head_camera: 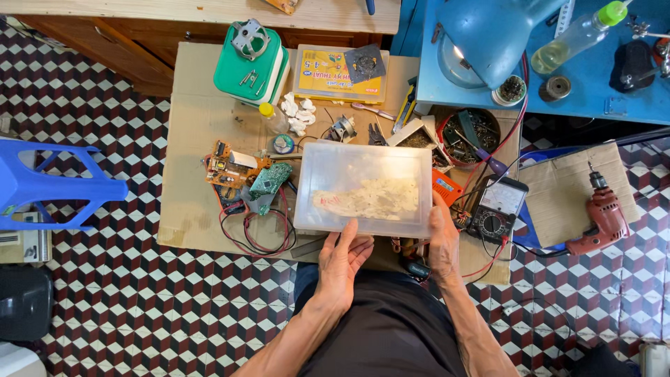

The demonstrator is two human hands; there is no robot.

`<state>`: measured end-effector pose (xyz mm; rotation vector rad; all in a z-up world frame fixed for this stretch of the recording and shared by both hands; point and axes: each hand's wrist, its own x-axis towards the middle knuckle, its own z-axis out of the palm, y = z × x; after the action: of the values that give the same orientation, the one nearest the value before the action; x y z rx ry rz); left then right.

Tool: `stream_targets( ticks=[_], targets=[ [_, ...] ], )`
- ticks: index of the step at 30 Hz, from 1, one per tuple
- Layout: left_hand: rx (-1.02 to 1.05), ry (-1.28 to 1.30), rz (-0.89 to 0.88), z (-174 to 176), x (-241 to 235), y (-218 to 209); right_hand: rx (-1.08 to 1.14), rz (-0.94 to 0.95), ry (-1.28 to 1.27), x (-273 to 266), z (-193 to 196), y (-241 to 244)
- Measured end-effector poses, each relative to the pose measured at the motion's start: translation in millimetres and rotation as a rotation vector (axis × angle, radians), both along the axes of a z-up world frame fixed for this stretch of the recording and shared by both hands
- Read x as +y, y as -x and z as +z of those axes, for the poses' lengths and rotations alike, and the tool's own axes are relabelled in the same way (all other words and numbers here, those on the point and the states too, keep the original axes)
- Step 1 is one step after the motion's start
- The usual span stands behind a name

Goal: The person works at a cluttered electronics workbench, handling wires and small components. They open a plastic parts box, search through loose components, and use multimeter probes to test a small green component. The person then picks up a circuit board and continues to inspect and test it with the multimeter.

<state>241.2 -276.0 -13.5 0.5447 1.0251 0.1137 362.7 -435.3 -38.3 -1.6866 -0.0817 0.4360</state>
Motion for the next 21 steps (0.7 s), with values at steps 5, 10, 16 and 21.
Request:
stream_targets(
  ticks=[5, 10, 16, 21],
  targets=[
    [-0.116, 0.161, 0.125, 32.2, -1.2, -2.7, -0.026, -0.029, 0.106, -6.4, -7.6, -3.1],
    [-0.282, 0.112, 0.092, 64.5, 15.8, -20.8, 0.012, 0.005, 0.478, -0.9, -11.2, 0.8],
    [-0.339, -0.361, 0.014, 72.9, 82.2, -119.5, -0.282, 0.132, 0.352, -0.9, 6.5, -3.4],
    [-0.228, -0.41, 0.015, 52.0, 121.0, -212.0, -0.248, 0.119, 0.383, 2.8, 16.5, -4.2]
  ],
)
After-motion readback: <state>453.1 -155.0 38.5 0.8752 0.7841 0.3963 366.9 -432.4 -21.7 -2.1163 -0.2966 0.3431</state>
